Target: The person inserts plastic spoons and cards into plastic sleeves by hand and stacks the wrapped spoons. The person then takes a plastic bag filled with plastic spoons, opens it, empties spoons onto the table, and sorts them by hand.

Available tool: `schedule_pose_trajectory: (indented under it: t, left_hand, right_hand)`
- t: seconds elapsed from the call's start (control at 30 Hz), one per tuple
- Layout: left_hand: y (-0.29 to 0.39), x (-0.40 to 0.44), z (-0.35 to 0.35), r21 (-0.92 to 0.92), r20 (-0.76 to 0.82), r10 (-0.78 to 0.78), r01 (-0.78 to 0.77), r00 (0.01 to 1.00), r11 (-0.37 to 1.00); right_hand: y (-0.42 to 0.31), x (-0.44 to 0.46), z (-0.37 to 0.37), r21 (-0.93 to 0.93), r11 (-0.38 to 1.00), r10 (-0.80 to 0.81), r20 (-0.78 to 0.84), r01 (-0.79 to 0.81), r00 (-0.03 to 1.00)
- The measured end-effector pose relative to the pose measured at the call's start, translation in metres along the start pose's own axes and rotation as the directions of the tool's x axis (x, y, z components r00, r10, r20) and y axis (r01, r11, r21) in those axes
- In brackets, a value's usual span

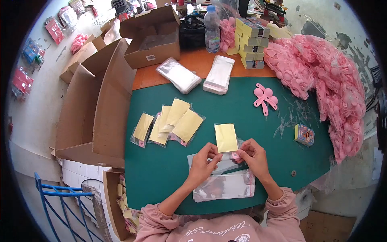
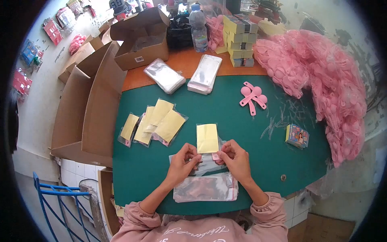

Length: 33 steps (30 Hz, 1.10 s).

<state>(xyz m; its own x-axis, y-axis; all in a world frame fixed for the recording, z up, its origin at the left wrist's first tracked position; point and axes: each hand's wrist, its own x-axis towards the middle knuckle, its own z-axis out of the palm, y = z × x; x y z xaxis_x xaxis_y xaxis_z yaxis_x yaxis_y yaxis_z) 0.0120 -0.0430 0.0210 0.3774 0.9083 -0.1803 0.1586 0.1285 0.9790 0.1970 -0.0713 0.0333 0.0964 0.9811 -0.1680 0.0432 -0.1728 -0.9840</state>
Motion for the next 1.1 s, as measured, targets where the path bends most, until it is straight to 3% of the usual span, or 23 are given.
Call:
schedule_pose_trajectory:
  t: [0.17,0.23,0.27,0.3,0.33,0.4,0.47,0.5,0.57,0.63,0.67,0.7,0.8,0.83,0.9,0.93,0.97,1.0,1.03,1.07,1.1]
  left_hand:
    - [0.012,-0.003,-0.001,0.114,0.018,0.1,-0.101,0.995,0.988]
    - [0.014,-0.001,-0.009,0.169,0.03,0.126,-0.129,0.992,0.977]
    - [0.014,0.003,-0.02,0.327,-0.014,0.261,-0.243,0.965,0.913]
    - [0.013,0.006,-0.031,0.481,-0.034,0.394,-0.331,0.918,0.812]
    - [0.01,0.01,-0.044,0.523,-0.077,0.392,-0.298,0.917,0.799]
    - [0.016,0.015,-0.066,0.553,-0.123,0.355,-0.232,0.927,0.8]
    - [0.018,0.021,-0.081,0.826,-0.177,0.472,-0.131,0.864,0.549]
    - [0.022,0.02,-0.079,0.829,-0.182,0.482,-0.13,0.857,0.544]
    - [0.037,0.019,-0.062,0.992,-0.127,0.65,0.083,0.749,0.098]
    - [0.029,0.027,-0.042,0.895,-0.026,0.515,-0.209,0.857,0.393]
    - [0.018,0.032,-0.03,0.817,0.086,0.502,-0.349,0.861,0.458]
    - [0.01,0.034,-0.015,0.771,0.101,0.542,-0.41,0.834,0.487]
    - [0.0,0.043,0.008,0.815,0.084,0.5,-0.348,0.862,0.464]
    - [-0.005,0.046,0.008,0.747,0.088,0.483,-0.378,0.871,0.547]
    - [-0.012,0.053,0.003,0.727,0.135,0.47,-0.409,0.872,0.551]
    - [-0.014,0.055,0.002,0.709,0.185,0.457,-0.44,0.87,0.551]
    - [-0.007,0.052,0.002,0.707,0.184,0.452,-0.437,0.873,0.556]
    - [0.001,0.046,0.004,0.718,0.148,0.482,-0.429,0.864,0.549]
    - [0.006,0.042,0.006,0.728,0.113,0.51,-0.421,0.852,0.541]
    - [0.004,0.042,0.007,0.726,0.118,0.505,-0.421,0.855,0.544]
    - [0.001,0.042,0.008,0.693,0.125,0.487,-0.427,0.864,0.58]
  right_hand:
    - [-0.002,0.001,-0.002,-0.04,0.999,-0.029,-0.012,0.029,1.0]
    - [-0.014,0.008,-0.011,-0.334,0.942,-0.001,0.117,0.041,0.993]
    - [-0.016,0.018,-0.018,-0.335,0.941,-0.007,0.114,0.045,0.993]
    - [-0.016,0.033,-0.026,-0.534,0.79,-0.267,0.144,0.302,0.953]
    - [-0.015,0.049,-0.036,-0.687,0.533,-0.488,0.228,0.495,0.842]
    - [-0.012,0.088,-0.053,-0.879,0.263,-0.575,0.187,0.396,0.796]
    - [-0.016,0.123,-0.07,-0.905,-0.015,-0.661,0.327,0.424,0.675]
    - [-0.009,0.134,-0.076,-0.903,-0.02,-0.669,0.331,0.43,0.665]
    - [0.0,0.154,-0.081,-0.926,-0.188,-0.578,0.374,0.328,0.725]
    - [0.002,0.159,-0.082,-0.917,-0.253,-0.571,0.398,0.307,0.718]
    - [0.002,0.157,-0.082,-0.907,-0.314,-0.551,0.414,0.279,0.724]
    - [0.0,0.155,-0.084,-0.905,-0.322,-0.55,0.418,0.278,0.723]
    - [-0.018,0.138,-0.088,-0.917,-0.304,-0.634,0.397,0.258,0.663]
    - [-0.035,0.123,-0.085,-0.952,-0.124,-0.74,0.277,0.279,0.613]
    - [-0.059,0.095,-0.08,-0.905,0.208,-0.851,0.02,0.372,0.525]
    - [-0.064,0.084,-0.076,-0.904,0.208,-0.849,0.024,0.374,0.528]
    - [-0.067,0.072,-0.073,-0.679,0.569,-0.731,-0.161,0.463,0.663]
    - [-0.068,0.063,-0.072,-0.333,0.831,-0.537,-0.268,0.447,0.8]
    - [-0.066,0.056,-0.07,-0.13,0.849,-0.528,-0.206,0.512,0.824]
    - [-0.062,0.051,-0.067,-0.13,0.853,-0.522,-0.21,0.505,0.827]
    - [-0.057,0.047,-0.064,-0.017,0.847,-0.524,-0.2,0.531,0.828]
